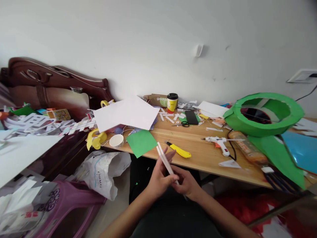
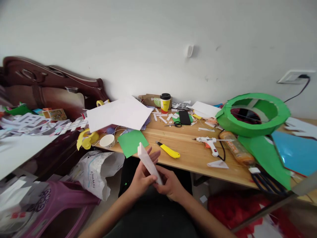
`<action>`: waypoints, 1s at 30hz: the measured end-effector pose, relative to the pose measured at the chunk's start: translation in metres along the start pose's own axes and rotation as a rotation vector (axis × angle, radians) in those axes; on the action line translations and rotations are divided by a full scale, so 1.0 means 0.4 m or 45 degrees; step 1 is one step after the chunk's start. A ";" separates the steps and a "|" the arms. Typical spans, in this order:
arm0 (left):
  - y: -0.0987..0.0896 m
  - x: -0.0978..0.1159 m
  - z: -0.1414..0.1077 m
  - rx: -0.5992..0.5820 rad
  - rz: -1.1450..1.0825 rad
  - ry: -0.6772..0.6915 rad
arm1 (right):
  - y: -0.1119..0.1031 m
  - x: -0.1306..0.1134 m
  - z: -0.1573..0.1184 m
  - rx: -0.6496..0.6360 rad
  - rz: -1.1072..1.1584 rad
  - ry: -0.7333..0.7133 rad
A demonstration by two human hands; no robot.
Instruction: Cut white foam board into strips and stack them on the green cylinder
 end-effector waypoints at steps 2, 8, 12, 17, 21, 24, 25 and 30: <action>0.008 0.012 0.014 0.063 0.106 -0.048 | 0.012 -0.014 0.020 -0.002 -0.019 -0.085; -0.002 0.050 0.056 0.240 0.316 -0.024 | -0.034 -0.107 0.021 0.207 -0.537 -0.331; -0.010 0.061 0.061 0.448 0.673 0.086 | -0.085 -0.220 0.008 0.649 -0.755 -0.417; 0.016 0.047 0.050 0.441 0.936 0.034 | -0.082 -0.311 0.058 0.667 -0.853 -0.441; 0.001 0.068 0.049 0.384 0.805 0.043 | -0.095 -0.311 0.096 0.668 -0.778 -0.374; -0.024 0.085 0.065 0.093 0.510 -0.075 | -0.120 -0.298 0.114 0.577 -0.576 -0.279; -0.029 0.085 0.069 -0.012 0.366 -0.156 | -0.127 -0.294 0.120 0.522 -0.492 -0.239; -0.013 0.052 0.067 -0.314 -0.215 -0.483 | -0.148 -0.281 0.147 0.319 -0.205 -0.133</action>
Point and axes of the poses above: each hand's wrist, its own z-axis towards the middle knuckle, its own y-axis out of the palm, x = y × z, the point moved 4 cm from there along z, towards the middle knuckle, and after that the axes turned 1 degree about -x, right-handed, at the moved point
